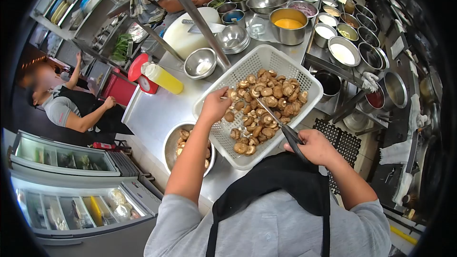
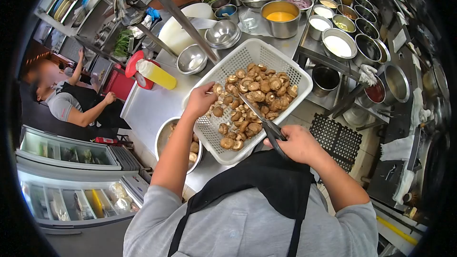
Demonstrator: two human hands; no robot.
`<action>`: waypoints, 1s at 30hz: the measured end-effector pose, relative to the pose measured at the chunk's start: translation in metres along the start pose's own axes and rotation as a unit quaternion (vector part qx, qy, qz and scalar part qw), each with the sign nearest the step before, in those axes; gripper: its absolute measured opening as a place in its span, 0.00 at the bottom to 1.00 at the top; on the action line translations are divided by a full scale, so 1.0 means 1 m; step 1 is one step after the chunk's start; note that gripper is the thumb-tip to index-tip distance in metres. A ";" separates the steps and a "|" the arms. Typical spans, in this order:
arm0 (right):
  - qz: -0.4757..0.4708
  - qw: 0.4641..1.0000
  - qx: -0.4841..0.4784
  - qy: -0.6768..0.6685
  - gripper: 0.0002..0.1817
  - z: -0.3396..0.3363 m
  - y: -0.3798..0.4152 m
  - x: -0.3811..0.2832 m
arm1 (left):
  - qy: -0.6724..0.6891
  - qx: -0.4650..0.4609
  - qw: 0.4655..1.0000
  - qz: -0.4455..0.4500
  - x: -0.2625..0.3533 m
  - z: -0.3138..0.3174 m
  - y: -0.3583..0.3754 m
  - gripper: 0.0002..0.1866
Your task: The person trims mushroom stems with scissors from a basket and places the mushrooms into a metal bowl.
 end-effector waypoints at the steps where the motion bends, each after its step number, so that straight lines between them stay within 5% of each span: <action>1: -0.003 1.000 -0.003 0.000 0.33 0.001 0.002 -0.004 | 0.237 0.011 0.971 0.021 0.001 -0.002 0.013 0.19; 7: -0.074 0.976 0.080 0.190 0.33 0.006 -0.004 -0.027 | 0.505 -0.038 0.862 0.022 0.026 0.005 0.070 0.19; 15: -0.101 0.964 0.069 0.238 0.32 0.011 -0.014 -0.037 | 0.453 -0.041 0.890 0.027 0.025 0.005 0.083 0.17; 24: -0.089 0.971 0.044 0.217 0.32 0.017 -0.017 -0.039 | 0.507 -0.018 0.862 0.017 0.014 0.013 0.087 0.17; 30: -0.092 0.969 0.018 0.227 0.31 0.018 -0.017 -0.045 | 0.430 -0.015 0.902 0.022 0.031 0.016 0.092 0.16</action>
Point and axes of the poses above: each hand's wrist, its own y-axis away from the middle knuckle, its own z-axis out of the palm, x = y × z, the point moved 3 cm from there along -y, towards the middle knuckle, and after that the axes turned 12 degrees about -x, right-handed, at the moved point
